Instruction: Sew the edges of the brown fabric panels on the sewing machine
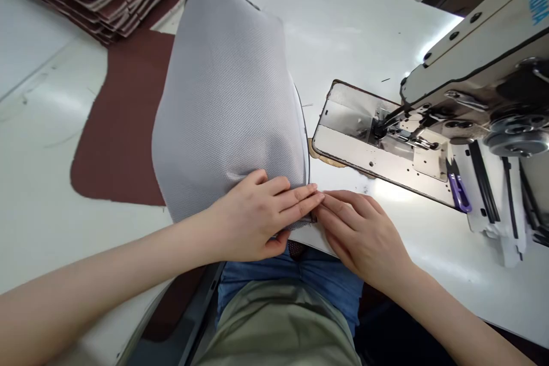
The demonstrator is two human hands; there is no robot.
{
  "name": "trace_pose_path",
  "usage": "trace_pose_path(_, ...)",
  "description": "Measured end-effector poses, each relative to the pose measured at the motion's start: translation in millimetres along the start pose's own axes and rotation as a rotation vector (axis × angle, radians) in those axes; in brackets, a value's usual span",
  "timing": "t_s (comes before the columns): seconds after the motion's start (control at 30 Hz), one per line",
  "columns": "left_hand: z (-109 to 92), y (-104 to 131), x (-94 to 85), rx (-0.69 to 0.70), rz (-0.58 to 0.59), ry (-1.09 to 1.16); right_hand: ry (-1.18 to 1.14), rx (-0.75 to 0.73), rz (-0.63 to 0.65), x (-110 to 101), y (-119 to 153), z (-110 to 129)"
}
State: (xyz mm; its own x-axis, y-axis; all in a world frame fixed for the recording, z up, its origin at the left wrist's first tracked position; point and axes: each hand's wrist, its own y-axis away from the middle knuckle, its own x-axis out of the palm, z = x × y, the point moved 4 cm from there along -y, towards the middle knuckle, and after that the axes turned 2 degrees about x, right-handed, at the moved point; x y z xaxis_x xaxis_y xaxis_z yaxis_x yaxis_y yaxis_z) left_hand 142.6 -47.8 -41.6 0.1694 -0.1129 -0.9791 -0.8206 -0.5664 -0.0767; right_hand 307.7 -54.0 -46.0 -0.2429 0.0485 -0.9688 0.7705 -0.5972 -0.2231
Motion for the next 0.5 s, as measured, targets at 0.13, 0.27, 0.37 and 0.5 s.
trace_pose_path(0.13, 1, 1, 2.5, 0.018, -0.025, -0.018, -0.064, -0.018, -0.017, -1, 10, 2)
trace_pose_path(0.27, 2, 1, 4.0, 0.023, -0.057, -0.007, -0.120, -0.001, -0.028, -1, 18, 1)
trace_pose_path(0.37, 2, 1, 5.0, 0.028, -0.088, -0.015, -0.118, 0.011, -0.033, 0, 19, 1)
trace_pose_path(0.5, 1, 3, 6.7, 0.043, -0.129, -0.046, -0.126, 0.004, -0.051, 0, 16, 2)
